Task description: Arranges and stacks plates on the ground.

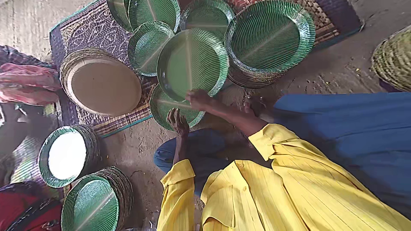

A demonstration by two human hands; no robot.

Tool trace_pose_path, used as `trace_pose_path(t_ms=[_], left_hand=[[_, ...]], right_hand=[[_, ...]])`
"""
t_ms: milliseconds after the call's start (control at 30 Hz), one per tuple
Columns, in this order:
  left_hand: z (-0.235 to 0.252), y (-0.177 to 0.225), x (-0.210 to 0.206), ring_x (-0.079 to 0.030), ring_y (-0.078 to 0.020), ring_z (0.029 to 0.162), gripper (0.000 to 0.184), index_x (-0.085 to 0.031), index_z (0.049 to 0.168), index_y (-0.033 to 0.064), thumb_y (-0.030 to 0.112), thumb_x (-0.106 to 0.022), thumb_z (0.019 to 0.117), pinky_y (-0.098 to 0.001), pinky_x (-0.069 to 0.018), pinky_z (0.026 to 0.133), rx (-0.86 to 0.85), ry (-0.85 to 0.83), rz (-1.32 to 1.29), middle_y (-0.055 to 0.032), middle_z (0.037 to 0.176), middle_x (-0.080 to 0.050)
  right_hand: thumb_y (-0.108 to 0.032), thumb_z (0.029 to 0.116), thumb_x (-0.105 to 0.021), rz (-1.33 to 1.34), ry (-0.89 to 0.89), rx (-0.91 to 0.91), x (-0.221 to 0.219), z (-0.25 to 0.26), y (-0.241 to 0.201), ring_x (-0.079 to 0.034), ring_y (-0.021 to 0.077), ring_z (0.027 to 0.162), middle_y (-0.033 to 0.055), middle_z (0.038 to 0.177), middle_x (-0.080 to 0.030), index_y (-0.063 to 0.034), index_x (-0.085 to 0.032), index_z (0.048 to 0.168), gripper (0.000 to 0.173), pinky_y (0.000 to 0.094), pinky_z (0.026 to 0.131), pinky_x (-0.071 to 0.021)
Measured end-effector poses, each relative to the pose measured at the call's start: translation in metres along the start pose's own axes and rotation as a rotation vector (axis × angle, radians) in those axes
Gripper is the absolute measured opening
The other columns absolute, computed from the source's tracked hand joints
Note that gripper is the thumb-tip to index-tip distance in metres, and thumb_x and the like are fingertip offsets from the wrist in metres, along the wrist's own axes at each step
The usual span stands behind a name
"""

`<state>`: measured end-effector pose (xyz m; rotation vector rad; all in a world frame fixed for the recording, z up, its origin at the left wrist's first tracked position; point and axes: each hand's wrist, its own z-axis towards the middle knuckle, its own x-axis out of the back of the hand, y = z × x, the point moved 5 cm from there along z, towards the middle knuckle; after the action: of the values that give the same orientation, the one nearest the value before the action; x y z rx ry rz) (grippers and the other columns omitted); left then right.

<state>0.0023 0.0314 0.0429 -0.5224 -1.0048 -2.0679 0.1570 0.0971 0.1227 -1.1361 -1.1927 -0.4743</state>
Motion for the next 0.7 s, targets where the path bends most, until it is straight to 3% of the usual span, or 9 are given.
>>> trace_pose_path(t_ms=[100, 167, 233, 300, 367, 433, 500, 600, 700], left_hand=[[-0.004, -0.007, -0.006, -0.047, -0.0461, 0.137, 0.039, -0.068, 0.127, -0.0018, 0.017, -0.051, 0.0981, -0.0604, -0.0312, 0.115, 0.063, -0.19, 0.062, -0.0271, 0.14, -0.057], [-0.006, -0.015, -0.01, -0.045, -0.0474, 0.139, 0.038, -0.068, 0.13, 0.0005, 0.018, -0.053, 0.0997, -0.0638, -0.0291, 0.116, 0.156, -0.297, 0.086, -0.0267, 0.143, -0.056], [-0.002, -0.023, 0.001, -0.044, -0.0487, 0.14, 0.039, -0.067, 0.13, 0.001, 0.018, -0.052, 0.0989, -0.0631, -0.0287, 0.117, 0.218, -0.171, 0.12, -0.0279, 0.144, -0.055], [0.002, -0.032, 0.021, -0.043, -0.0492, 0.14, 0.041, -0.064, 0.134, -0.0013, 0.021, -0.051, 0.1016, -0.0604, -0.0294, 0.118, 0.34, 0.039, 0.183, -0.0298, 0.146, -0.052], [0.002, -0.048, 0.036, -0.038, -0.0513, 0.143, 0.05, -0.054, 0.144, -0.0031, 0.027, -0.048, 0.1041, -0.0615, -0.0288, 0.115, 0.572, 0.17, 0.203, -0.0312, 0.155, -0.041], [-0.002, -0.066, 0.044, -0.028, -0.0501, 0.149, 0.058, -0.041, 0.155, 0.0021, 0.032, -0.047, 0.1059, -0.064, -0.0272, 0.117, 0.887, 0.197, 0.166, -0.0279, 0.164, -0.029], [-0.014, -0.086, 0.037, -0.025, -0.0426, 0.154, 0.062, -0.031, 0.16, 0.006, 0.037, -0.044, 0.1076, -0.0595, -0.0248, 0.122, 1.099, 0.159, -0.002, -0.0256, 0.166, -0.026], [-0.02, -0.09, 0.011, -0.034, -0.0338, 0.151, 0.06, -0.025, 0.162, 0.0061, 0.036, -0.038, 0.1113, -0.0528, -0.0295, 0.122, 1.159, 0.091, -0.427, -0.0227, 0.164, -0.031], [-0.013, -0.089, -0.002, -0.036, -0.0313, 0.15, 0.058, -0.024, 0.162, 0.0037, 0.032, -0.035, 0.1122, -0.0503, -0.0312, 0.121, 1.075, 0.006, -0.512, -0.0224, 0.164, -0.033]], right_hand=[[-0.005, 0.1, -0.059, -0.087, -0.424, 0.122, -0.079, -0.018, -0.019, -0.063, 0.044, 0.112, 0.0245, 0.118, -0.067, 0.0025, -0.07, 0.114, 0.02, 0.0604, 0.098, -0.046], [-0.012, 0.0992, -0.064, -0.127, -0.544, 0.209, -0.098, -0.028, -0.023, -0.064, 0.0431, 0.108, 0.024, 0.112, -0.069, 0.0024, -0.07, 0.115, 0.022, 0.0592, 0.094, -0.0469], [-0.013, 0.0961, -0.069, -0.133, -0.577, 0.204, -0.085, -0.021, -0.015, -0.063, 0.0442, 0.111, 0.0241, 0.115, -0.068, 0.0014, -0.07, 0.116, 0.025, 0.0616, 0.094, -0.0475], [-0.016, 0.096, -0.07, -0.123, -0.513, 0.145, -0.049, -0.007, 0.006, -0.063, 0.0438, 0.114, 0.0227, 0.119, -0.068, -0.0017, -0.071, 0.118, 0.026, 0.0638, 0.094, -0.0473], [-0.021, 0.0974, -0.07, -0.055, -0.382, 0.05, -0.001, 0.005, 0.034, -0.063, 0.0422, 0.118, 0.0203, 0.123, -0.068, -0.0057, -0.072, 0.123, 0.03, 0.0654, 0.098, -0.0471], [-0.024, 0.0989, -0.067, 0.012, -0.187, -0.009, 0.052, 0.012, 0.061, -0.065, 0.04, 0.115, 0.0195, 0.119, -0.07, -0.0056, -0.072, 0.12, 0.028, 0.0637, 0.097, -0.0484], [-0.023, 0.1002, -0.064, 0.101, 0.036, -0.084, 0.102, 0.011, 0.088, -0.067, 0.039, 0.112, 0.0209, 0.118, -0.07, -0.0016, -0.071, 0.121, 0.03, 0.0622, 0.098, -0.0491], [-0.023, 0.0991, -0.063, 0.156, 0.352, -0.257, 0.159, -0.006, 0.13, -0.068, 0.0387, 0.104, 0.0228, 0.111, -0.07, 0.0011, -0.072, 0.114, 0.029, 0.0604, 0.094, -0.051], [-0.032, 0.101, -0.064, 0.178, 0.416, -0.5, 0.169, -0.027, 0.168, -0.067, 0.04, 0.107, 0.0245, 0.113, -0.07, 0.0013, -0.069, 0.12, 0.038, 0.0607, 0.096, -0.0493]])
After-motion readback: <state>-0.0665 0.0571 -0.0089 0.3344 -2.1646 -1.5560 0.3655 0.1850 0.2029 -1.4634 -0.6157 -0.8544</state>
